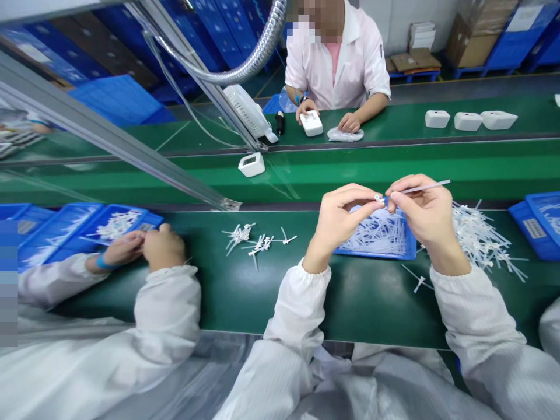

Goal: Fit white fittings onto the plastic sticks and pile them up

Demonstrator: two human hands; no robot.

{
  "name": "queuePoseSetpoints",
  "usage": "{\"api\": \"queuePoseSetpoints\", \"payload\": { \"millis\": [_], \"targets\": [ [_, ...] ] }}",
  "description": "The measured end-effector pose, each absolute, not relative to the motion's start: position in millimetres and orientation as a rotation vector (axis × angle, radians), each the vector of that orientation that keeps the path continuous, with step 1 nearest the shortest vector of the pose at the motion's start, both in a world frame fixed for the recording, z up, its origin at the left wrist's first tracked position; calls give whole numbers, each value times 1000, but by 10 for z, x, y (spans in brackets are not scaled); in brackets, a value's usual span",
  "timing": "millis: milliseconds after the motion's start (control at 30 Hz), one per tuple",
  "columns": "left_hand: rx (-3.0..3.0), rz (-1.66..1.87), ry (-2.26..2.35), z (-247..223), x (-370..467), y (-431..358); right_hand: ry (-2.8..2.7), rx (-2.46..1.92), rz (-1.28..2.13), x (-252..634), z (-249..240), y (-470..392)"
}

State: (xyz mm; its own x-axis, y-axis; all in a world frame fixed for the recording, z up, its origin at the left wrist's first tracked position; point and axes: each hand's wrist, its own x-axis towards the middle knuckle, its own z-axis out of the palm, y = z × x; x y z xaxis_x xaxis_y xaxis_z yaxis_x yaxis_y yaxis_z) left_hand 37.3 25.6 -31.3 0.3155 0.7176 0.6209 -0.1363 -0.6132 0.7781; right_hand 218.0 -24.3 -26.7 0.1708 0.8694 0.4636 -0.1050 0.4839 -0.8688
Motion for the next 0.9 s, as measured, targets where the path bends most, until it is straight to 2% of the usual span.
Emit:
{"api": "queuePoseSetpoints", "payload": {
  "millis": [900],
  "targets": [
    [1779,1513,525,-368,453,225,-1049,-803,833,2024,-340,-224]
  ]
}}
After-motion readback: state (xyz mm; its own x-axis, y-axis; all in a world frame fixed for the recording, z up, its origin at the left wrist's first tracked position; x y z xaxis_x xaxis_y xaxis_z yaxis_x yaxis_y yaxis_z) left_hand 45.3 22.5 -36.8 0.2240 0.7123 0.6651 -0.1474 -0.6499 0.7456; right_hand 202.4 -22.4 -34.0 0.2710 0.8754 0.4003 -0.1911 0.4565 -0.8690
